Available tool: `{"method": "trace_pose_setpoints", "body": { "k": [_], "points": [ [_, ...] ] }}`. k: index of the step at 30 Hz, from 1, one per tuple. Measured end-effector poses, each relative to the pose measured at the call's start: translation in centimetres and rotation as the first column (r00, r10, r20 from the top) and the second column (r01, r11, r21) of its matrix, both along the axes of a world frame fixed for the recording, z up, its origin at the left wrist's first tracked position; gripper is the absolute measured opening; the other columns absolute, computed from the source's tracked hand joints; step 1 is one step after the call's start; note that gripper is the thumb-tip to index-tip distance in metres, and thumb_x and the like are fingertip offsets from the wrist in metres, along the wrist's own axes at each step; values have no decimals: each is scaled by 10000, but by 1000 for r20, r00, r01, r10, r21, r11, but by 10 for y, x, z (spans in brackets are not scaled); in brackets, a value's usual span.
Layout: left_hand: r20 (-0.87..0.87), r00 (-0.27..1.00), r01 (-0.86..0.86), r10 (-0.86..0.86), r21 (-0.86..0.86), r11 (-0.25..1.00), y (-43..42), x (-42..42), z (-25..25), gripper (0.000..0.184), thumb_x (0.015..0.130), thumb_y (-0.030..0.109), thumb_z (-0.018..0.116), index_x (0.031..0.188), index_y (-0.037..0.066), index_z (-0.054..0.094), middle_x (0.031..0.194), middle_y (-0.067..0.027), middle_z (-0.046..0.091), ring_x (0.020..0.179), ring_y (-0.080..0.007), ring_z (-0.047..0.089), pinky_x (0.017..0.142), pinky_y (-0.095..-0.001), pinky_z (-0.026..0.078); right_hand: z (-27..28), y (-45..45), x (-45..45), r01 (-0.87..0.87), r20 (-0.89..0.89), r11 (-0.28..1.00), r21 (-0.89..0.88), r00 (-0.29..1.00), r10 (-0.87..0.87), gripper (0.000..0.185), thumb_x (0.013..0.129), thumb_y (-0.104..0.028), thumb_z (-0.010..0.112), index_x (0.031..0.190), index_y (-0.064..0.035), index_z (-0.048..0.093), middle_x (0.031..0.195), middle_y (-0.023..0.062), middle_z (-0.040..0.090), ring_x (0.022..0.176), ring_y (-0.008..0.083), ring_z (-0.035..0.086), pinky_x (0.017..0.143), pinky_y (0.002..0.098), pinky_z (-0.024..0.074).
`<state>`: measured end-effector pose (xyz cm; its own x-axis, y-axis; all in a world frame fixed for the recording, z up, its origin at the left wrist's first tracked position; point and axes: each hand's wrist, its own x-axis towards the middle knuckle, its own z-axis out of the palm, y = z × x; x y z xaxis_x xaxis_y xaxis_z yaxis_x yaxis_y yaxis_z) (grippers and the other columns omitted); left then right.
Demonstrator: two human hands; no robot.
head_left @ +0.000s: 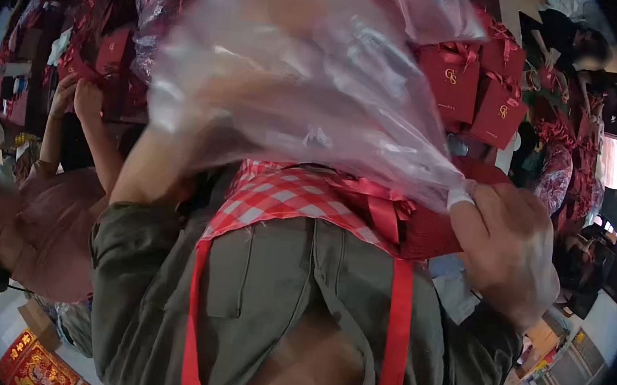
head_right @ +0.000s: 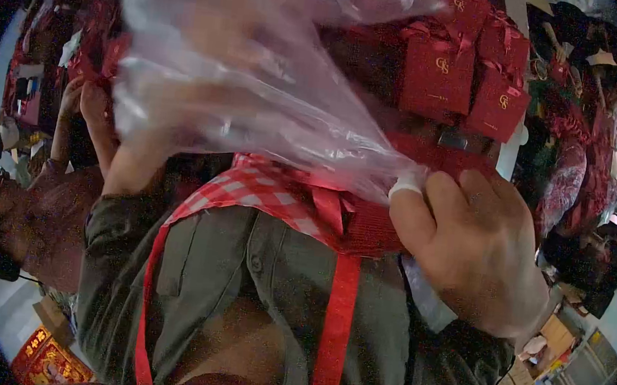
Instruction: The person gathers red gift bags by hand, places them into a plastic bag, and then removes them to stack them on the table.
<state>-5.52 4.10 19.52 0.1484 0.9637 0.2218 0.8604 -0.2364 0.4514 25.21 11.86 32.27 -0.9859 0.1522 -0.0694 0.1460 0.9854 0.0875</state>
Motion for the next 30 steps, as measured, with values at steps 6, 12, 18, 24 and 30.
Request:
{"method": "trace_pose_setpoints", "body": {
  "k": [6,12,18,24,30],
  "points": [
    [560,823,350,-94,-369,861,-28,16,-54,489,854,344,582,1262,89,495,1267,-134,531,1149,-283,521,1001,-474,385,-12,-6,4,83,137,996,-35,987,-77,193,693,-154,553,867,-71,534,715,41,489,682,197,527,577,321,447],
    [968,238,510,-77,-58,859,-9,14,-59,480,869,335,564,1274,90,483,1280,-134,520,1151,-292,517,1001,-497,382,-23,-3,5,102,98,990,-94,991,-92,196,705,-143,560,886,-69,544,714,42,491,673,197,532,575,323,453],
    [933,-319,466,-169,310,829,51,10,-79,471,884,325,547,1286,92,471,1292,-134,509,1153,-300,514,1001,-521,379,-23,-5,-2,87,80,994,-71,993,-81,257,682,-137,601,921,-65,539,727,44,493,682,206,542,578,343,453],
    [787,550,230,278,-463,856,74,26,-125,414,933,279,474,1280,54,479,1171,-50,580,1049,-182,554,891,-344,461,-22,15,-5,148,-10,972,-185,988,-152,653,416,-49,789,1018,-13,539,892,130,565,801,336,564,673,434,443],
    [564,807,357,-176,-229,905,28,30,-220,353,926,279,445,1170,54,563,1115,-93,615,1061,-230,570,845,-325,458,3,9,-3,171,-13,982,-80,985,-173,702,425,-40,785,1087,-6,554,890,148,587,801,341,581,660,427,448]
  ]
}}
